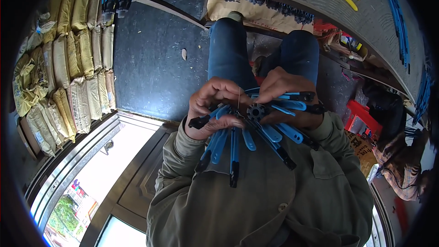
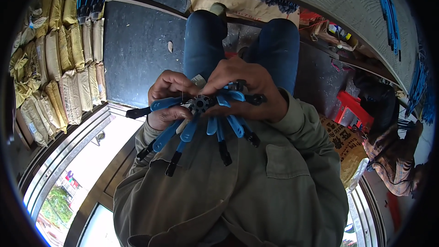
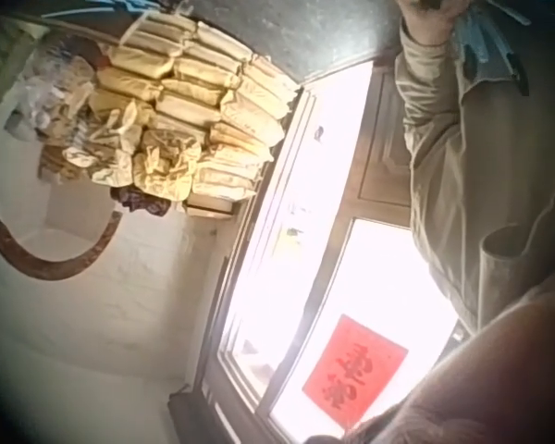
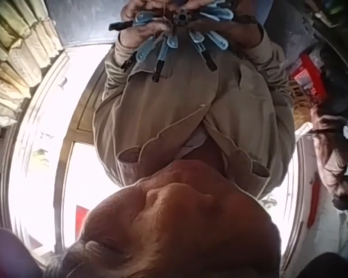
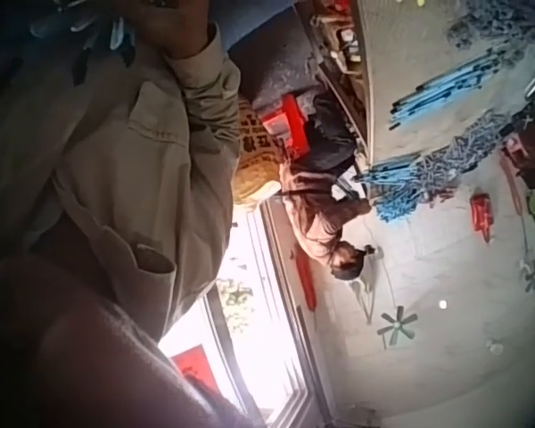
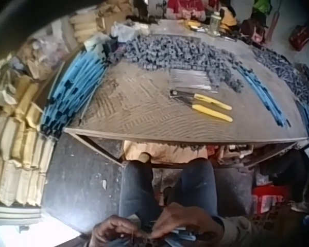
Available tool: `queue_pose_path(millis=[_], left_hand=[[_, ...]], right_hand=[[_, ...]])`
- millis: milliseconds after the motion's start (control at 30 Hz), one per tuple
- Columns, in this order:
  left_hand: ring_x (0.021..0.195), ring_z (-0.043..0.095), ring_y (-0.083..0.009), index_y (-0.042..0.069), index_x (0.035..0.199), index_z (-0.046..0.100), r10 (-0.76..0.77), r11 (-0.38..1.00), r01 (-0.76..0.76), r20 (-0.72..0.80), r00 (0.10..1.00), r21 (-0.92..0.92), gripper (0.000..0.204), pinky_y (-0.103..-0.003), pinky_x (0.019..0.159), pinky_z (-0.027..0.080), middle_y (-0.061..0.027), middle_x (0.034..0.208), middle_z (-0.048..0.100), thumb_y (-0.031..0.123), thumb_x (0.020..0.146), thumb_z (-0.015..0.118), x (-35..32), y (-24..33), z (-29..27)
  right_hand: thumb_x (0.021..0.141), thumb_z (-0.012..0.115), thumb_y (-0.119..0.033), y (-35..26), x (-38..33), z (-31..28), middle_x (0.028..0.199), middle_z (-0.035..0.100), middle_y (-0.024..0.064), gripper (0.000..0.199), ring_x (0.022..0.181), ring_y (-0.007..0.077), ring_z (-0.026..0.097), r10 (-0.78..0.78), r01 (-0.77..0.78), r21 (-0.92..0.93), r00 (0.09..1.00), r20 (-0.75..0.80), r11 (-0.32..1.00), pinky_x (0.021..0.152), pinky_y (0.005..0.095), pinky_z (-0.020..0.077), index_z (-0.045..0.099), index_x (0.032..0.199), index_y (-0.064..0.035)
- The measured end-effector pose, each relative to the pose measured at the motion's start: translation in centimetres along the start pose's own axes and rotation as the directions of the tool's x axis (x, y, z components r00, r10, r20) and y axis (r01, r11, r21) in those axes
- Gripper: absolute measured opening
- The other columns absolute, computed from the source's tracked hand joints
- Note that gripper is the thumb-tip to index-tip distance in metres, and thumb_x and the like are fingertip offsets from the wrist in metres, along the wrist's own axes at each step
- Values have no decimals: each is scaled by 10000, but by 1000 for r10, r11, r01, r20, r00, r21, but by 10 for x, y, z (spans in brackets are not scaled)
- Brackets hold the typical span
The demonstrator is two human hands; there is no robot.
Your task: Assemble blue plastic rods with black components using pliers on a production floor.
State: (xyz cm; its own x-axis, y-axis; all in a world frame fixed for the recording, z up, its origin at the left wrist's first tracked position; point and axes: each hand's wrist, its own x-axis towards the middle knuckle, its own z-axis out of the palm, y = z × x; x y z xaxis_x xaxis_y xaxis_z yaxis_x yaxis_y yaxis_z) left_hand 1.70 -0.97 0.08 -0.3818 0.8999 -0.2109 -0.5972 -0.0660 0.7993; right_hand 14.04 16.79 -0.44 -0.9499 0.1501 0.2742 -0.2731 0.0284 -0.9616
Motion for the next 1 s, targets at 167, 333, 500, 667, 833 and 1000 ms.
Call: queue_pose_path(millis=[167, 333, 500, 667, 833, 1000], left_hand=[[866, 630, -174, 3, 920, 601, 50, 989, -69, 134, 990, 135, 253, -292, 805, 499, -138, 935, 644, 35, 709, 738, 2, -4, -13], [846, 626, -178, -1, 920, 597, 99, 948, -146, 175, 979, 282, 271, -300, 782, 501, -134, 914, 640, 85, 709, 743, 3, -5, -11], [790, 626, -198, -12, 895, 583, 28, 948, -70, 139, 990, 311, 297, -309, 744, 502, -152, 885, 634, 142, 706, 753, 3, -1, -4], [791, 627, -221, -14, 881, 590, 39, 988, -53, 97, 994, 143, 220, -322, 746, 503, -158, 880, 638, 103, 746, 718, 4, -4, -4], [790, 628, -233, -20, 841, 608, 62, 962, -108, 185, 981, 251, 157, -335, 744, 504, -169, 859, 642, 70, 752, 700, 8, 0, -5], [772, 624, -231, -21, 785, 628, 53, 946, -100, 158, 986, 307, 118, -336, 726, 503, -173, 830, 640, 66, 748, 698, 8, 2, -1]], right_hand=[[654, 782, -101, -1, 0, -3, 851, 638, 46, 319, 784, 161, 600, -30, 33, -68, 998, 52, 997, 717, 299, 419, 653, 945, -89], [646, 787, -156, 2, -1, -3, 827, 635, 43, 316, 742, 163, 581, -49, 52, -59, 997, 55, 997, 687, 309, 399, 659, 925, -83], [625, 800, -228, 3, 1, -5, 808, 620, 68, 346, 660, 164, 549, -125, 132, -69, 987, 99, 989, 619, 307, 385, 658, 880, -43], [643, 789, -206, 1, -3, -5, 812, 621, 68, 313, 665, 163, 551, -116, 121, -91, 991, 60, 988, 638, 316, 374, 655, 875, -46], [646, 786, -199, 0, -3, -5, 812, 621, 70, 302, 661, 163, 551, -123, 129, -106, 991, 60, 986, 648, 323, 369, 651, 870, -48], [641, 795, -189, 3, -6, -5, 804, 620, 67, 300, 662, 164, 554, -86, 91, -85, 994, 60, 992, 660, 315, 370, 644, 860, -49]])
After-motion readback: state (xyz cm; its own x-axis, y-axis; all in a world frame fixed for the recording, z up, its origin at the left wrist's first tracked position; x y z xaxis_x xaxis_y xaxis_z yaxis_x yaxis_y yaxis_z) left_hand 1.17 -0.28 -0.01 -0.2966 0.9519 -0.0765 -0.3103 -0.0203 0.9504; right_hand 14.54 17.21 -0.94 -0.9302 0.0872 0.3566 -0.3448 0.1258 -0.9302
